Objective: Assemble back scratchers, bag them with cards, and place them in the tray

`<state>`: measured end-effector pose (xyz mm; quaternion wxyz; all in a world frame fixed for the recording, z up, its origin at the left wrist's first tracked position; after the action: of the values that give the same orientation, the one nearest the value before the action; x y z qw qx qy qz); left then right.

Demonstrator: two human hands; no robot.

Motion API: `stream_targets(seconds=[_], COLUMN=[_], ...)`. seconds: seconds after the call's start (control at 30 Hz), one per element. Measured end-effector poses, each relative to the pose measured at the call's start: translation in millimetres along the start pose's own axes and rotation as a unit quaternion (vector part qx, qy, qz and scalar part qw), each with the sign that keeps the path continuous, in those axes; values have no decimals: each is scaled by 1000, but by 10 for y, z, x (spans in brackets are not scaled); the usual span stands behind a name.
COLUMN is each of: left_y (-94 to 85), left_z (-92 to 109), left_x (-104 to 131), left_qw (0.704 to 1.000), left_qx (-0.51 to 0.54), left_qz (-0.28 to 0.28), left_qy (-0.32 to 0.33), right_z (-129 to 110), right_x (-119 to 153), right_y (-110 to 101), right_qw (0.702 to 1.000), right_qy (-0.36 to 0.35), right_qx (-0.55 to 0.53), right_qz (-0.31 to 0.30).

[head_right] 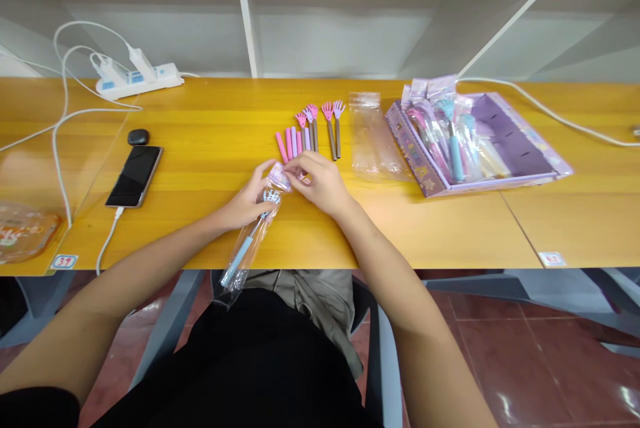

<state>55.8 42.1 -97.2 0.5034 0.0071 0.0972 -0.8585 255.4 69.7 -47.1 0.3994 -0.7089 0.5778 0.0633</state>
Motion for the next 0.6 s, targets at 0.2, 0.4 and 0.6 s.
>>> stream_targets(seconds=[0.2,0.4,0.6], left_y=[-21,-17,-19], left_z=[1,27,53], left_x=[-43,-30,-27], left_qw=[998,999,1000], left_qx=[-54,-36,7], left_qz=[13,16,-1], left_qy=[23,25,-13], right_z=[2,-31,47], right_x=[18,-1,-8], right_y=[79,10,34], right_qw=[999,999,999], right_qy=[-33,-38,15], right_qx=[7,8,-20], right_qz=[-32,-28,22])
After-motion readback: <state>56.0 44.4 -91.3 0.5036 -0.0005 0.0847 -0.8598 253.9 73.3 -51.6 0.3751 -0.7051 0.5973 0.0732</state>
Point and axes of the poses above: each hand's wrist, its own x-axis away from the middle knuckle, its own y-axis out of the palm, z = x × y, the point moved 4 cm from there along -x, towards the middle knuckle, and after that the axes turned 2 degrees about z, right-handed, at the moved point
